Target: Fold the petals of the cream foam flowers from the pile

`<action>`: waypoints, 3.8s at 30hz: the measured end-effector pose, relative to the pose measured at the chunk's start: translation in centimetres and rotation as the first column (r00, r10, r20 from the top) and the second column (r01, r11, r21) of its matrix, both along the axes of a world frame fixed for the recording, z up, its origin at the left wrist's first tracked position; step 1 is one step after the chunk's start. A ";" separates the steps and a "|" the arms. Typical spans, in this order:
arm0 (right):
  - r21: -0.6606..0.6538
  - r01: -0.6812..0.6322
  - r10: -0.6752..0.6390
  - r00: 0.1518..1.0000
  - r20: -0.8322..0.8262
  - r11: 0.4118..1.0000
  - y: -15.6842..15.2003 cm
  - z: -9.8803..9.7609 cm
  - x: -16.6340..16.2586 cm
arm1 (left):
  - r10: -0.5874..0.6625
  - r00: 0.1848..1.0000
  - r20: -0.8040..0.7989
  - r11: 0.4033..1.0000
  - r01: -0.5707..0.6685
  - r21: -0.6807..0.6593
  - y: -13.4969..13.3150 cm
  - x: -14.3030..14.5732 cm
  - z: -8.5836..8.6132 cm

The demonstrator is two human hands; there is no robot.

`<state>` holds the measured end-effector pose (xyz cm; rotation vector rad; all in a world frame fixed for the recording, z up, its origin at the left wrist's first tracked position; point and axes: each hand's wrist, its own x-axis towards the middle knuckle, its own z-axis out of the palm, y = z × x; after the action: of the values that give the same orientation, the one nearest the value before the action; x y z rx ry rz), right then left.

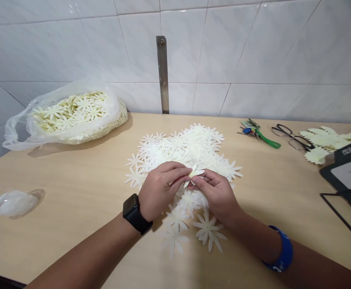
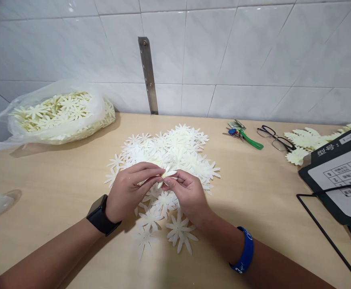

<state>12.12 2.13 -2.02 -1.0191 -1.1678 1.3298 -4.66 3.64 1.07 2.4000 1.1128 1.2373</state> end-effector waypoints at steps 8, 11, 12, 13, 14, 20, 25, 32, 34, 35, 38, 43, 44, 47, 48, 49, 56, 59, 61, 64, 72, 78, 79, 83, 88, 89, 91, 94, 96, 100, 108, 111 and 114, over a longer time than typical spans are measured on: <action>0.021 0.017 -0.019 0.991 0.129 1.000 -0.3 0.5 0.1 | -0.033 0.998 0.048 0.996 0.037 -0.079 -0.1 0.2 0.0; 0.040 0.025 -0.032 0.985 0.167 0.999 -0.5 0.9 0.0 | -0.010 0.998 0.061 0.998 0.014 -0.057 -0.2 0.2 0.0; 0.049 0.030 -0.038 0.984 0.176 0.998 -0.5 1.0 -0.1 | -0.006 0.997 0.071 0.999 0.009 -0.046 -0.3 0.2 0.0; 0.057 0.034 -0.044 0.983 0.181 0.998 -0.5 1.3 -0.1 | -0.003 0.996 0.084 0.999 0.005 -0.033 -0.3 0.2 0.0; 0.061 0.039 -0.049 0.982 0.181 0.997 -0.6 1.5 -0.2 | 0.000 0.995 0.098 1.000 0.002 -0.020 -0.4 0.2 0.0; 0.041 0.048 -0.053 0.990 0.133 0.998 -1.1 2.5 -0.6 | -0.012 0.992 0.123 0.999 0.006 0.046 -0.6 0.1 0.4; -0.089 0.057 -0.053 0.997 0.051 0.994 -2.6 2.2 0.3 | -0.047 0.994 0.100 0.995 0.038 0.091 -1.4 0.7 0.0; -0.032 0.037 -0.039 0.998 -0.055 0.999 -4.2 1.7 1.6 | -0.109 0.992 0.063 0.989 0.102 0.105 -2.6 1.5 -0.4; -0.028 0.041 -0.042 0.997 -0.065 0.999 -4.2 1.5 1.8 | -0.110 0.993 0.043 0.989 0.105 0.103 -2.7 1.6 -0.4; -0.032 0.042 -0.044 0.997 -0.063 0.999 -4.2 1.4 1.8 | -0.111 0.993 0.030 0.989 0.108 0.099 -2.7 1.6 -0.3; -0.062 0.080 -0.083 0.995 -0.058 0.995 -4.2 1.0 2.1 | -0.124 0.992 -0.008 0.988 0.124 0.093 -2.7 1.7 -0.3; -0.074 0.058 -0.061 0.997 -0.043 0.996 -4.5 1.0 2.5 | -0.169 0.986 -0.014 0.979 0.169 0.110 -2.9 1.8 -0.2; -0.059 0.045 -0.047 0.998 -0.033 0.997 -4.5 1.2 2.6 | -0.172 0.985 -0.009 0.978 0.172 0.115 -3.0 1.8 -0.2; -0.007 0.022 -0.022 1.000 0.001 1.000 -4.7 1.5 2.8 | -0.162 0.987 0.007 0.977 0.159 0.139 -3.2 1.8 0.0; 0.010 0.016 -0.016 1.000 0.018 1.000 -4.7 1.6 2.8 | -0.156 0.988 0.014 0.978 0.152 0.143 -3.3 1.9 0.0; 0.027 0.007 -0.008 0.999 0.034 1.000 -4.8 1.6 2.9 | -0.152 0.988 0.022 0.978 0.148 0.145 -3.4 1.9 0.1; 0.108 -0.010 0.001 0.997 0.082 0.994 -5.3 1.6 3.1 | -0.174 0.983 0.060 0.978 0.166 0.125 -3.4 2.1 0.5; 0.132 0.037 -0.042 0.999 0.030 0.990 -5.3 1.6 3.1 | -0.219 0.972 0.081 0.969 0.207 0.136 -3.5 2.1 0.5; 0.140 0.055 -0.056 0.998 0.006 0.989 -5.4 1.7 3.0 | -0.242 0.966 0.089 0.964 0.229 0.135 -3.5 2.1 0.6; 0.154 0.066 -0.063 0.998 -0.026 0.986 -5.7 1.8 2.9 | -0.263 0.961 0.092 0.959 0.249 0.134 -3.7 2.1 0.7; 0.159 0.027 -0.022 0.999 -0.032 0.987 -6.1 2.5 2.8 | -0.253 0.961 0.109 0.965 0.241 0.106 -3.7 2.1 0.6; 0.110 0.070 -0.064 0.996 -0.056 0.991 -5.9 2.2 2.7 | -0.267 0.957 0.113 0.962 0.257 0.097 -3.8 2.1 0.5; 0.101 0.068 -0.062 0.996 -0.059 0.993 -5.9 2.1 2.7 | -0.264 0.957 0.117 0.963 0.255 0.093 -3.8 2.1 0.5; 0.091 0.061 -0.056 0.997 -0.059 0.994 -5.7 2.0 2.8 | -0.260 0.956 0.134 0.965 0.253 0.067 -3.8 2.2 0.5; 0.104 0.069 -0.063 0.996 -0.061 0.992 -5.6 1.9 2.9 | -0.267 0.953 0.144 0.964 0.261 0.060 -3.7 2.2 0.5; 0.105 0.072 -0.066 0.996 -0.060 0.992 -5.7 1.9 2.9 | -0.266 0.953 0.142 0.964 0.260 0.060 -3.7 2.2 0.5; 0.105 0.079 -0.074 0.996 -0.052 0.991 -5.7 2.0 2.8 | -0.266 0.954 0.136 0.964 0.259 0.062 -3.7 2.2 0.4; 0.102 0.076 -0.072 0.996 -0.048 0.992 -5.6 2.1 2.8 | -0.276 0.952 0.134 0.961 0.270 0.063 -3.7 2.1 0.4; 0.095 0.061 -0.055 0.997 -0.060 0.994 -5.6 2.2 2.8 | -0.284 0.950 0.133 0.959 0.279 0.056 -3.7 2.0 0.5; 0.075 0.049 -0.043 0.996 -0.079 0.996 -5.5 2.2 2.7 | -0.282 0.952 0.116 0.959 0.280 0.039 -3.6 2.0 0.6; 0.044 0.069 -0.067 0.997 -0.049 0.997 -5.5 2.2 2.8 | -0.279 0.953 0.117 0.960 0.279 0.017 -3.7 2.0 0.6; 0.041 0.034 -0.032 0.999 -0.042 0.999 -5.6 2.2 2.8 | -0.281 0.950 0.133 0.959 0.281 0.020 -3.7 2.0 0.6; 0.049 -0.018 0.020 0.999 -0.040 0.999 -5.6 2.2 2.9 | -0.239 0.953 0.188 0.962 0.258 -0.084 -3.7 2.1 0.7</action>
<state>15.02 -3.51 0.20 -0.9445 -1.1766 1.3243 -2.53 -0.09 1.76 2.2180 0.7767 1.2410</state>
